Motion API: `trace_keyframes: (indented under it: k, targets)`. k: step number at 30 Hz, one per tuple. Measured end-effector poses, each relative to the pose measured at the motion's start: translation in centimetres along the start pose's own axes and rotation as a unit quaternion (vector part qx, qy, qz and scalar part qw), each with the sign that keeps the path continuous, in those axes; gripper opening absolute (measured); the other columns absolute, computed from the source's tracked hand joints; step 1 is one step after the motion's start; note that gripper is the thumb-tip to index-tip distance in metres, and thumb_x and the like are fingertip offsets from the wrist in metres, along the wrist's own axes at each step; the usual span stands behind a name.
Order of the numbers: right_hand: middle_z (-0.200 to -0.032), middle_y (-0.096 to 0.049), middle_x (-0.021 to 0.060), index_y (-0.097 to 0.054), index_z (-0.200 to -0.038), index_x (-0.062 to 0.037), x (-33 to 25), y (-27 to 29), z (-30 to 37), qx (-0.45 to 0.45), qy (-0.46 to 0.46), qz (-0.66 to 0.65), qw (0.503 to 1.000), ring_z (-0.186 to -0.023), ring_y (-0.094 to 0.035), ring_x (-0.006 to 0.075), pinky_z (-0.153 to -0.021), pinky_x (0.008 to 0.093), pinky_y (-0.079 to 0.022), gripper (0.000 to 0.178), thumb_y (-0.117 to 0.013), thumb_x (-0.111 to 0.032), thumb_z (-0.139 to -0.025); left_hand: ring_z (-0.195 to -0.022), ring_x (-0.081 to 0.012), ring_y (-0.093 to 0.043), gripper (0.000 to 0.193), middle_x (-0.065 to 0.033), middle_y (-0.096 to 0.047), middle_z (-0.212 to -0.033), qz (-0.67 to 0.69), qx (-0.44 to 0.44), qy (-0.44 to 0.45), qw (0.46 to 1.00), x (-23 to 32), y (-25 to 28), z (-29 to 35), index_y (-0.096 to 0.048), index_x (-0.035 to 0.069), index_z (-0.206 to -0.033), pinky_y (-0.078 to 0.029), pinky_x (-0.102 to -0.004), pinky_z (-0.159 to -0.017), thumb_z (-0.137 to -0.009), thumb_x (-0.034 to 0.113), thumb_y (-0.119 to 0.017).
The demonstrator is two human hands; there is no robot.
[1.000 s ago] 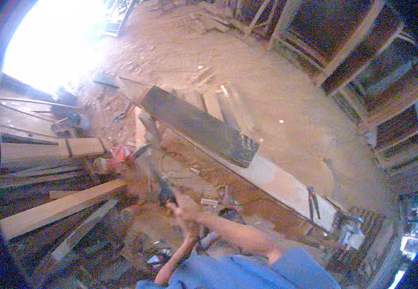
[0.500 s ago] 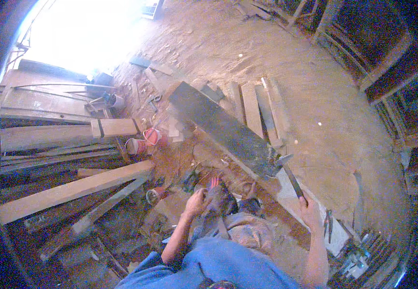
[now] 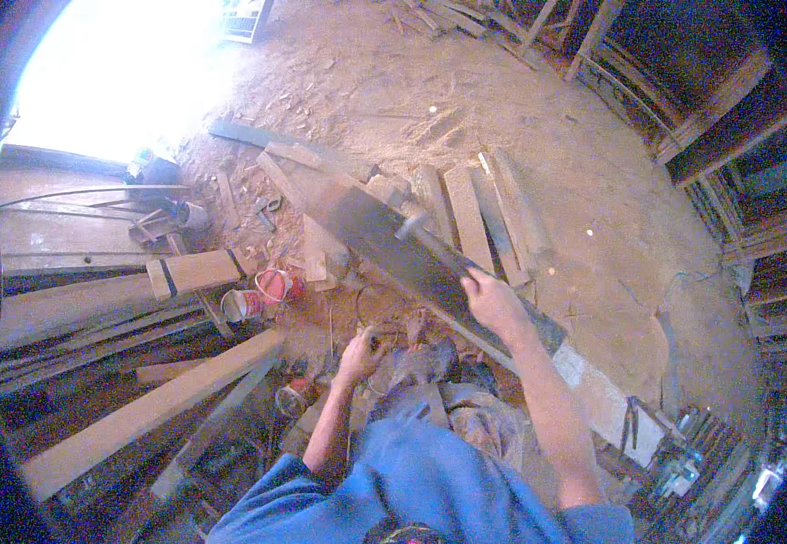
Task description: The person uses a circular saw to cut a long wooden plank into smaller pieces. They adjust the wood and the saw, make several cuts, and then use a hammer to separate the cut sections.
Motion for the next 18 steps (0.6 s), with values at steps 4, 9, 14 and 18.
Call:
trace_keyframes:
  k: [4, 9, 14, 18]
  targets:
    - [-0.125, -0.065, 0.0249, -0.06, -0.133, -0.0031, -9.5, -3.5, -7.0, 0.019, 0.049, 0.02, 0.998, -0.114, -0.063, 0.0441, -0.101, 0.0507, -0.05, 0.047, -0.045, -0.037, -0.104, -0.094, -0.0312, -0.068, 0.029, -0.0171, -0.068, -0.106, 0.04, 0.165, -0.042, 0.985, 0.3, 8.1, -3.5, -0.063, 0.004, -0.113, -0.054, -0.0428, -0.083, -0.089, 0.019, -0.07]
    - [-0.115, -0.069, 0.0243, -0.062, -0.132, -0.0086, -12.1, -6.3, -6.3, -0.023, -0.022, 0.025, 0.999, -0.106, -0.066, 0.0448, -0.093, 0.0549, -0.053, 0.046, -0.047, -0.04, -0.103, -0.097, -0.0271, -0.062, 0.024, -0.0139, -0.062, -0.103, 0.152, 0.408, -0.079, 0.897, 2.3, 17.0, -5.2, -0.062, 0.0, -0.11, -0.05, -0.0399, -0.089, -0.087, 0.006, -0.068]
    - [-0.111, -0.07, 0.0242, -0.064, -0.13, -0.0097, -2.7, -5.3, 5.4, 0.014, -0.104, -0.043, 0.994, -0.105, -0.067, 0.0431, -0.088, 0.0499, -0.054, 0.043, -0.053, -0.041, -0.102, -0.105, -0.0322, -0.057, 0.034, -0.0136, -0.059, -0.111, 0.1, 0.387, -0.233, 0.887, 9.2, 17.2, -8.1, -0.06, 0.003, -0.115, -0.046, -0.0414, -0.095, -0.084, 0.008, -0.072]
    - [-0.089, -0.071, 0.0202, -0.066, -0.126, -0.0078, 10.3, -6.3, 20.1, 0.173, -0.186, -0.033, 0.967, -0.081, -0.071, 0.0364, -0.073, 0.0431, -0.053, 0.041, -0.054, -0.04, -0.103, -0.13, -0.0392, -0.045, 0.069, -0.0208, -0.05, -0.136, -0.033, 0.048, -0.369, 0.927, 19.0, 8.0, -9.9, -0.057, 0.009, -0.132, -0.033, -0.0523, -0.114, -0.072, 0.029, -0.083]
Point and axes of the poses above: each hand's wrist, its own z-axis away from the middle knuckle, its own y-axis out of the back of the hand, x = y × z, the point moved 10 cm from there along -z, towards the middle knuckle
